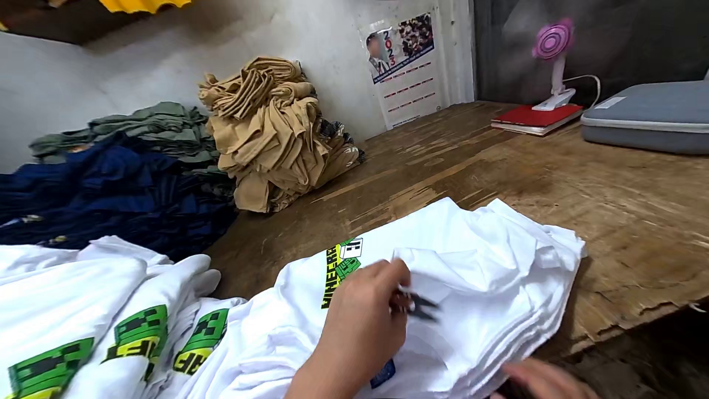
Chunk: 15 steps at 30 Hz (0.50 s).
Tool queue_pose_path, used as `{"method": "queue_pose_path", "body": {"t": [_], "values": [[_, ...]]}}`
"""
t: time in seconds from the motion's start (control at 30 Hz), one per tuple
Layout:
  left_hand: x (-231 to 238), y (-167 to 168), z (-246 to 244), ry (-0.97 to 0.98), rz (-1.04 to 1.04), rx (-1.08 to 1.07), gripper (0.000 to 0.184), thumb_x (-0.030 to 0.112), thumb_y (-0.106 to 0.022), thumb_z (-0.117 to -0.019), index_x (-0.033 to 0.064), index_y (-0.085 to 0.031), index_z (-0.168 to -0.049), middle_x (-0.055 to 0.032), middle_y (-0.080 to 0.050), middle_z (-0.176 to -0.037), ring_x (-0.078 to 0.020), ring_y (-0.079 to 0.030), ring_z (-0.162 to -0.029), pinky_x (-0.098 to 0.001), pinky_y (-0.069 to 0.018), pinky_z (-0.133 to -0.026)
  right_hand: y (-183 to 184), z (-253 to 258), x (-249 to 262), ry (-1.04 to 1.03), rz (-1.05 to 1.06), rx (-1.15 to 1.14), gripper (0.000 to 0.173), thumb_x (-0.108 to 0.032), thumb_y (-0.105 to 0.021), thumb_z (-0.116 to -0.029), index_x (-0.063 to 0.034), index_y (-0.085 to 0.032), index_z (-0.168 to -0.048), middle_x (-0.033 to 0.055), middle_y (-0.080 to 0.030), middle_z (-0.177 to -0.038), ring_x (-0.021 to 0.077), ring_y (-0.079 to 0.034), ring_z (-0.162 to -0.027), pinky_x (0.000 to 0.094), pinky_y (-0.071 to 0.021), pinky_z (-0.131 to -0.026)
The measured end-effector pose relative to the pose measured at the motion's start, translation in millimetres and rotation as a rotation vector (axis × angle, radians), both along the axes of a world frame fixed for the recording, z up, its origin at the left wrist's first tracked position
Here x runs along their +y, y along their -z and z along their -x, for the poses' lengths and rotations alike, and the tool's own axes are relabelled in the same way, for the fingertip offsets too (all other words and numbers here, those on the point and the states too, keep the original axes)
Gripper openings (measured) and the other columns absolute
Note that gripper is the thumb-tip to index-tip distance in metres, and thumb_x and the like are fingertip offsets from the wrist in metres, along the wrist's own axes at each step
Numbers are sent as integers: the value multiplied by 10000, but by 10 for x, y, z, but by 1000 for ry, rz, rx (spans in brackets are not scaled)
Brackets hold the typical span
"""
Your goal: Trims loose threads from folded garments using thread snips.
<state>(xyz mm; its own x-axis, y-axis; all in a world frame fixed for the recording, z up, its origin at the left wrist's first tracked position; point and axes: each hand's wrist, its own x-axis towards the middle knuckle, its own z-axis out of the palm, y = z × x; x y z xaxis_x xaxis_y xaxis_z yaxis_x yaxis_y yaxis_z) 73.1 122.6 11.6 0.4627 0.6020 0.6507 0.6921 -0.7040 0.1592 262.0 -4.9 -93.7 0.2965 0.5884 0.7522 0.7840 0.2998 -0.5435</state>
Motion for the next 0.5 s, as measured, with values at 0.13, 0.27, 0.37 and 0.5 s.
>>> {"method": "queue_pose_path", "body": {"t": [0.13,0.27,0.37,0.5], "values": [[71,175,202,358,463,60,332,169,-779,-839,162,-707,-1162,-4,-662,-899,-76,-627,-739,-257,-565,-664,-210,-226,261,67,229,-220,316,-270,-527,-1025,-130,-714,-1239,148,-699,-1222,370,-628,-1205,645,-348,-1108],[163,431,266,90,667,-248,348,385,-820,-843,187,-749,-1120,54,-678,-897,-38,-587,-708,-224,-504,-634,-311,-417,660,-113,264,-167,388,-251,-443,-1037,-209,-696,-1328,50,-679,-1331,278,-605,-1312,711,-251,-1198],[20,494,122,-112,597,-342,330,371,-819,-815,202,-753,-1091,65,-691,-926,-42,-627,-754,-246,-545,-670,-323,-379,741,-126,197,25,354,-396,-532,-1016,-189,-751,-1202,38,-697,-1297,246,-624,-1279,680,-332,-1162],[-198,486,2,-165,568,-416,305,264,-832,-804,164,-750,-1081,45,-691,-897,-52,-641,-732,-249,-558,-648,-410,0,510,-18,149,16,401,-584,-762,-824,-226,-802,-1000,139,-676,-1231,373,-597,-1173,619,-440,-952]]}}
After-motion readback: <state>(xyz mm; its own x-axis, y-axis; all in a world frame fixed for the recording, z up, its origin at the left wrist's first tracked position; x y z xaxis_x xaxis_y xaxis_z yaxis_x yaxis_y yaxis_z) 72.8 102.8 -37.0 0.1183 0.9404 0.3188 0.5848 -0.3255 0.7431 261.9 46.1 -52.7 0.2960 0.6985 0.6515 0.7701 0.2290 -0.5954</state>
